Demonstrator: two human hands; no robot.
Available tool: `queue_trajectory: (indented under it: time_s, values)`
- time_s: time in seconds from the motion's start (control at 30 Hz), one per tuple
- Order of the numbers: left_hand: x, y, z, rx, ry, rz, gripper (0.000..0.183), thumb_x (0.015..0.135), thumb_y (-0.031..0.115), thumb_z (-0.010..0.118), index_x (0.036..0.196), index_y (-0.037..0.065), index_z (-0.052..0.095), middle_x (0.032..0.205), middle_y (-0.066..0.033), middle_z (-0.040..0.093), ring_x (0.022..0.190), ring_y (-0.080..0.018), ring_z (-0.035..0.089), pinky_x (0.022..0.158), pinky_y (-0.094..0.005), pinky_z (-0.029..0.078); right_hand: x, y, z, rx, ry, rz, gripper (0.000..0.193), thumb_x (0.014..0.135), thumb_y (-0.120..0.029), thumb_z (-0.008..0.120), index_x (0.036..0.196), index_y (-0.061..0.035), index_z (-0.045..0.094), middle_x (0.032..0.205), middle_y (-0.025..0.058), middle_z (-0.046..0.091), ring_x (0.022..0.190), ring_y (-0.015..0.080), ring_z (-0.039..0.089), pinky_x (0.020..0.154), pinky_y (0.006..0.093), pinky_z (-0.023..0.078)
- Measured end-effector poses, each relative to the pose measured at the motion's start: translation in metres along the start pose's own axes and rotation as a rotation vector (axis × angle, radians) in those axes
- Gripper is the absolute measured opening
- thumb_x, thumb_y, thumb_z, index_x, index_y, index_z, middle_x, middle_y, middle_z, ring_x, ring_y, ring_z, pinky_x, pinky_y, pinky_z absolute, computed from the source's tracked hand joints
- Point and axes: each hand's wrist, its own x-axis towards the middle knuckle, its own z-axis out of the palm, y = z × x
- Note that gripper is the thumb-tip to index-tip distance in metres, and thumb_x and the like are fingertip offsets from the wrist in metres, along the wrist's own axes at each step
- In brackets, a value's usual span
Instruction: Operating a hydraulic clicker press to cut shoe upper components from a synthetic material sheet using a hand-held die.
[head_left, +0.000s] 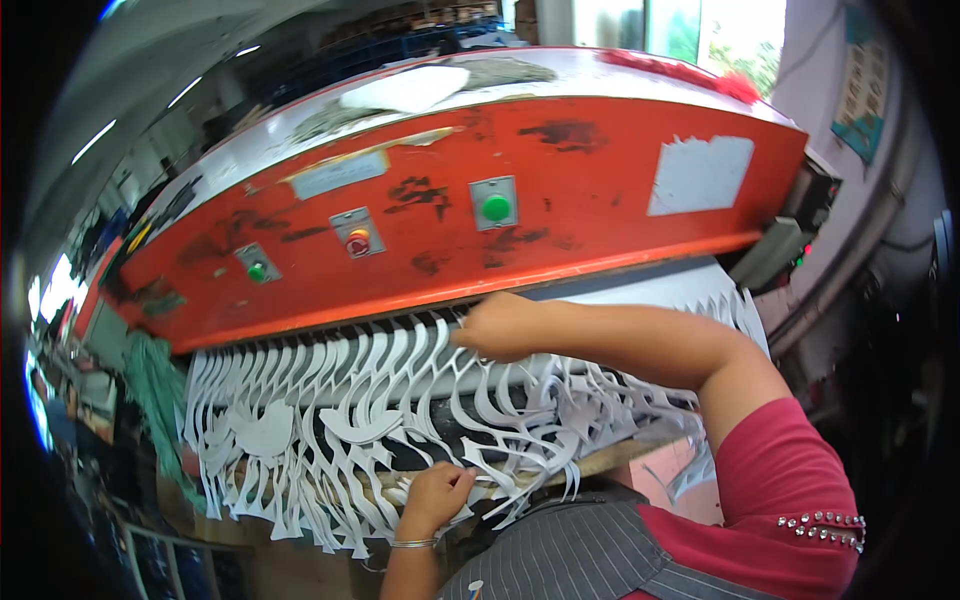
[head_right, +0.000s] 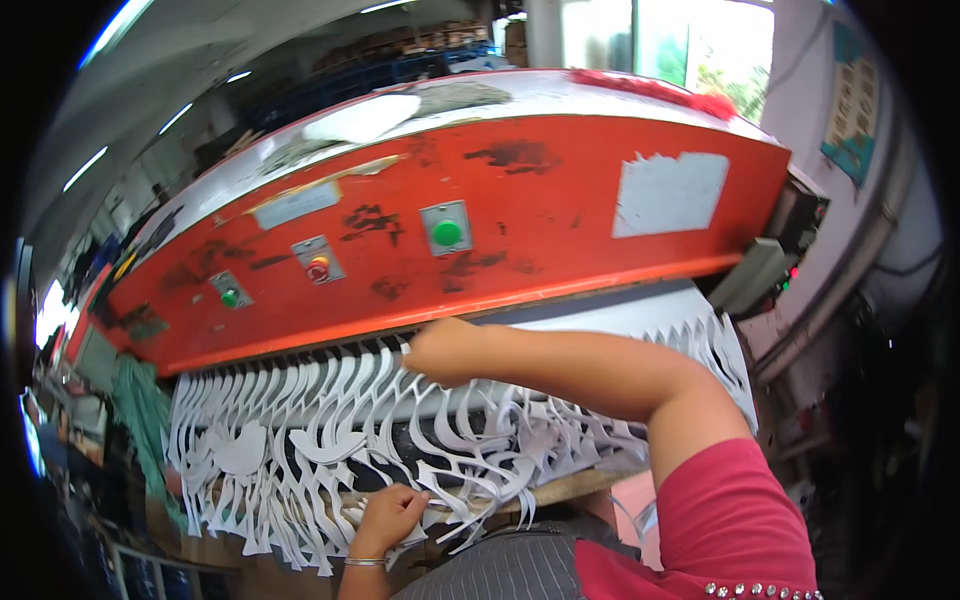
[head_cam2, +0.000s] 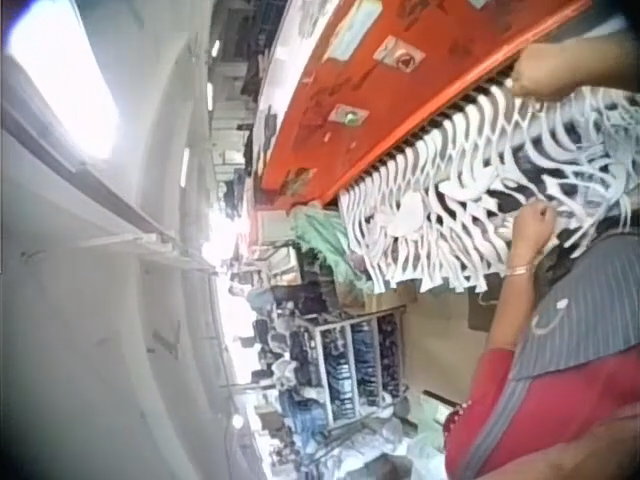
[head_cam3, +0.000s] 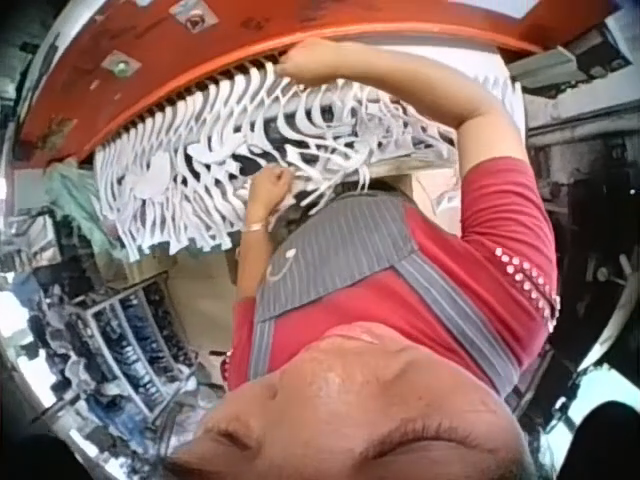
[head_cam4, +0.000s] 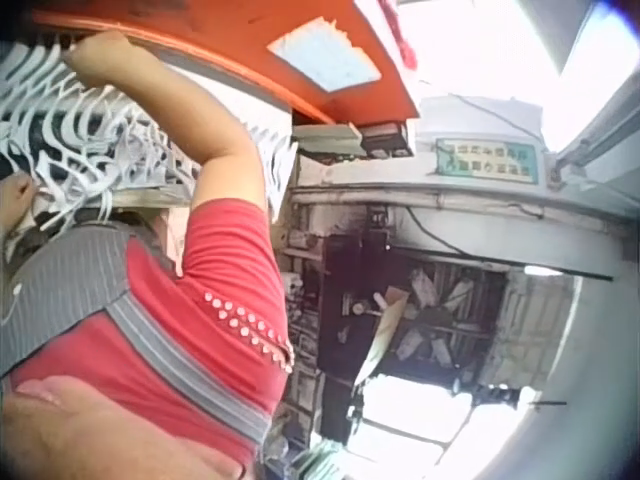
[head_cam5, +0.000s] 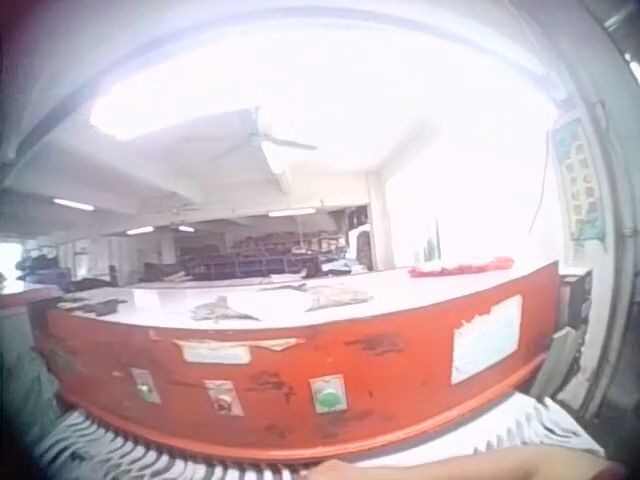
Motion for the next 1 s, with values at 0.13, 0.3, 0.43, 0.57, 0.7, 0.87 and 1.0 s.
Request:
queue_trajectory:
  time_s: [0.13,0.3,0.43,0.57,0.7,0.87,1.0]
  values:
    - [0.043,0.03,-0.026,0.006,0.371,0.144,0.017,0.08,0.02,0.067,0.091,0.007,0.07,0.087,-0.0116,0.065,0.075,-0.0288,0.062,0.069,-0.0377,0.049,-0.003,0.039,0.097,-0.122,0.091,-0.058,0.019,0.081,-0.015,0.055,0.099,-0.0094,0.06,0.095,0.0072,0.063,0.094,0.0267,0.062,0.077,0.0393,0.047]
    - [0.123,0.013,0.02,0.175,0.283,0.263,0.041,0.083,0.024,0.063,0.116,-0.001,0.061,0.117,-0.0197,0.061,0.11,-0.0335,0.057,0.096,-0.0394,0.044,0.031,0.039,0.127,-0.297,0.189,-0.183,0.019,0.081,-0.018,0.054,0.097,-0.0096,0.06,0.096,0.0028,0.062,0.094,0.0196,0.061,0.08,0.0328,0.044]
    - [0.134,-0.008,0.046,0.508,0.088,0.088,0.064,0.087,0.031,0.058,0.137,-0.004,0.04,0.144,-0.0202,0.038,0.135,-0.0318,0.035,0.111,-0.0436,0.028,0.033,0.044,0.122,-0.213,0.066,-0.148,0.015,0.08,-0.019,0.055,0.09,-0.0098,0.061,0.09,0.0059,0.064,0.088,0.0224,0.063,0.08,0.034,0.046]
    - [0.137,-0.01,0.048,0.528,0.086,0.102,0.066,0.088,0.034,0.057,0.14,-0.001,0.037,0.149,-0.0175,0.034,0.139,-0.0288,0.031,0.113,-0.0455,0.025,0.027,0.056,0.114,-0.014,0.155,-0.152,0.01,0.078,-0.015,0.056,0.084,-0.0093,0.061,0.083,0.0074,0.066,0.081,0.0253,0.065,0.076,0.0349,0.048]
    - [0.133,-0.018,0.047,0.498,0.084,0.099,0.065,0.087,0.032,0.057,0.141,0.001,0.037,0.149,-0.0168,0.034,0.139,-0.028,0.031,0.113,-0.0464,0.024,0.005,0.035,0.079,0.205,0.201,0.009,0.025,0.07,-0.012,0.066,0.094,-0.0043,0.061,0.086,0.0118,0.066,0.084,0.0305,0.064,0.076,0.0377,0.049]
    - [0.119,0.005,0.026,0.192,0.001,0.189,0.074,0.079,0.027,0.064,0.14,-0.003,0.035,0.147,-0.0232,0.033,0.14,-0.0352,0.027,0.112,-0.0451,0.025,-0.076,-0.018,0.008,0.752,0.313,0.256,0.05,0.067,-0.015,0.08,0.109,0.0001,0.058,0.096,0.0136,0.067,0.093,0.0223,0.065,0.085,0.0321,0.049]
    - [0.071,0.066,0.008,-0.576,-0.177,0.571,0.073,0.077,0.025,0.074,0.136,-0.001,0.04,0.138,-0.02,0.043,0.132,-0.0309,0.039,0.109,-0.0392,0.029,-0.106,-0.059,0.025,1.31,0.473,0.262,0.055,0.069,-0.016,0.085,0.112,0.0012,0.056,0.102,0.009,0.064,0.098,0.0142,0.06,0.09,0.0314,0.046]
